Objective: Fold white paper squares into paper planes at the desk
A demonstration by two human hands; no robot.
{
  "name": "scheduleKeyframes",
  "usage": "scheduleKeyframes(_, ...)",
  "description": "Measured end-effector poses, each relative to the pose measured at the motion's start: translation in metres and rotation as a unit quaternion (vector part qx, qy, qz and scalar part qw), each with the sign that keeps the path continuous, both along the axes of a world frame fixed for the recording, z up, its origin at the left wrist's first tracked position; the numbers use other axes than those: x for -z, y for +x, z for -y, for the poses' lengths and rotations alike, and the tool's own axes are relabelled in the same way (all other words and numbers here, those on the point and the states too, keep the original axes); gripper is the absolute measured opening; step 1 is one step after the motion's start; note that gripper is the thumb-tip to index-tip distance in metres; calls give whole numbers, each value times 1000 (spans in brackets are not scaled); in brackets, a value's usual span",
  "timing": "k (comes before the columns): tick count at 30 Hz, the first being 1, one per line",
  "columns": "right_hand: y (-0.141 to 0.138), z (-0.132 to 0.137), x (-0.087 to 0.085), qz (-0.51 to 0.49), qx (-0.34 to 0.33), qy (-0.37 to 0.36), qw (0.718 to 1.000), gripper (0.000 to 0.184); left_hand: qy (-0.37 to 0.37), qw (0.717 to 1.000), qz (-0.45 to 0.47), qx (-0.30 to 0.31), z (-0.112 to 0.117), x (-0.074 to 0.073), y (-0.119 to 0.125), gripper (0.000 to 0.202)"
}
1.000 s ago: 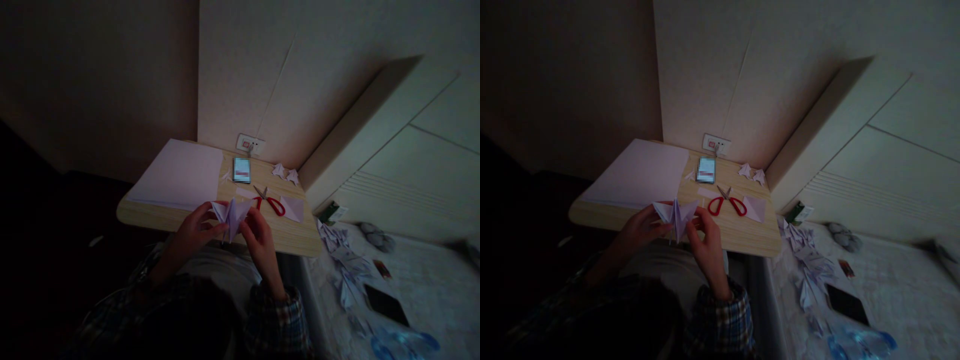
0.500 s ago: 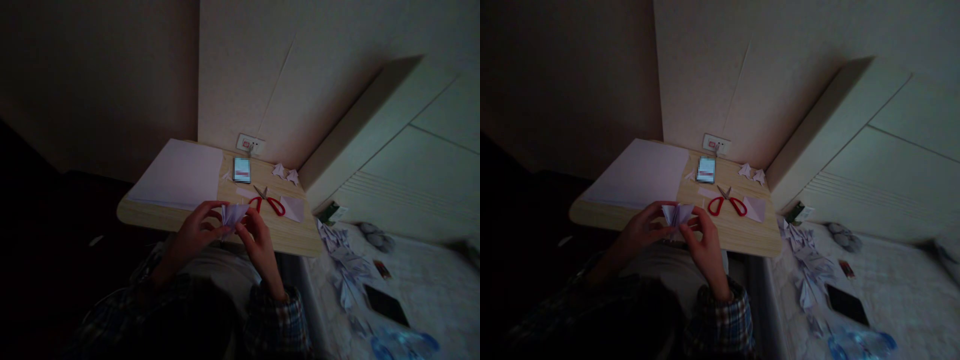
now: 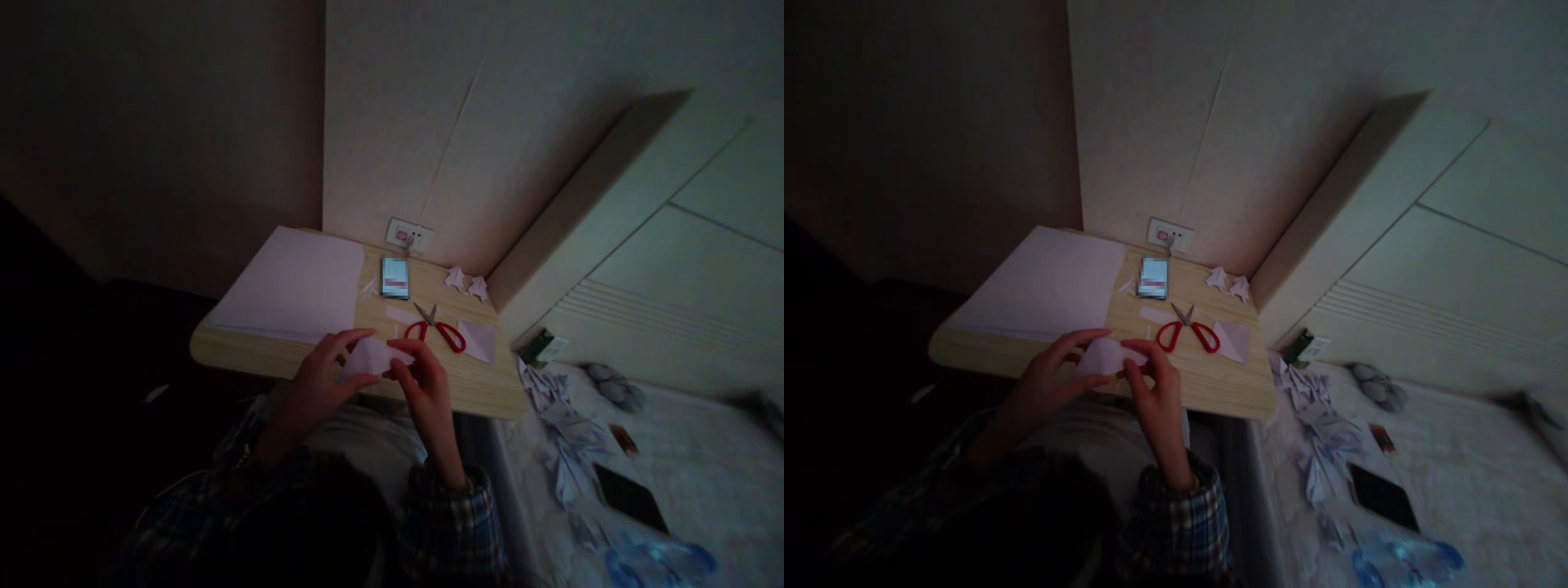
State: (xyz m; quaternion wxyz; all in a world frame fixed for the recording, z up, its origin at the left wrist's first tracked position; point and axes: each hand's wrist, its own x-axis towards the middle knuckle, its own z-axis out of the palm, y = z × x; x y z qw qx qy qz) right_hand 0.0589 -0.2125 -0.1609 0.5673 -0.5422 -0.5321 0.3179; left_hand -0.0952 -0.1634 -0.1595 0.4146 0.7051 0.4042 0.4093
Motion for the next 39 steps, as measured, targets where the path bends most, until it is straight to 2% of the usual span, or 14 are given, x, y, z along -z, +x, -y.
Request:
scheduleKeyframes(7, 0, -1, 3, -29, 7, 18, 999, 15, -52, 995, 87, -4, -2, 4, 0, 48)
scheduleKeyframes(11, 1, 0, 2, -26, 18, 30, 999, 10, -55, 992, 106, -44, -2, 2, -3, 32)
scheduleKeyframes(14, 0, 1, -1, -38, 19, 47, 998, 11, -56, 989, 110, -85, -3, 0, -5, 29)
scheduleKeyframes(17, -1, 2, -3, -55, 26, 68, 996, 11, -67, 988, 105, -96, -7, 3, -5, 28)
scheduleKeyframes(20, -1, 2, -4, -62, 33, 75, 995, 11, -129, 983, 119, -62, -11, 9, -2, 35)
scheduleKeyframes(23, -1, 1, -3, -61, 29, 75, 995, 11, -214, 961, 174, 1, -13, 15, 2, 46)
scheduleKeyframes(25, -1, 0, -2, -53, 18, 69, 996, 11, -236, 949, 205, 26, -12, 16, 3, 49)
scheduleKeyframes(32, -2, 0, 1, -1, -30, 42, 999, 13, -249, 938, 242, 12, -6, 9, 1, 54)
scheduleKeyframes(39, -3, -2, 0, 34, -31, 47, 998, 12, -270, 928, 258, 19, -11, 18, 3, 56)
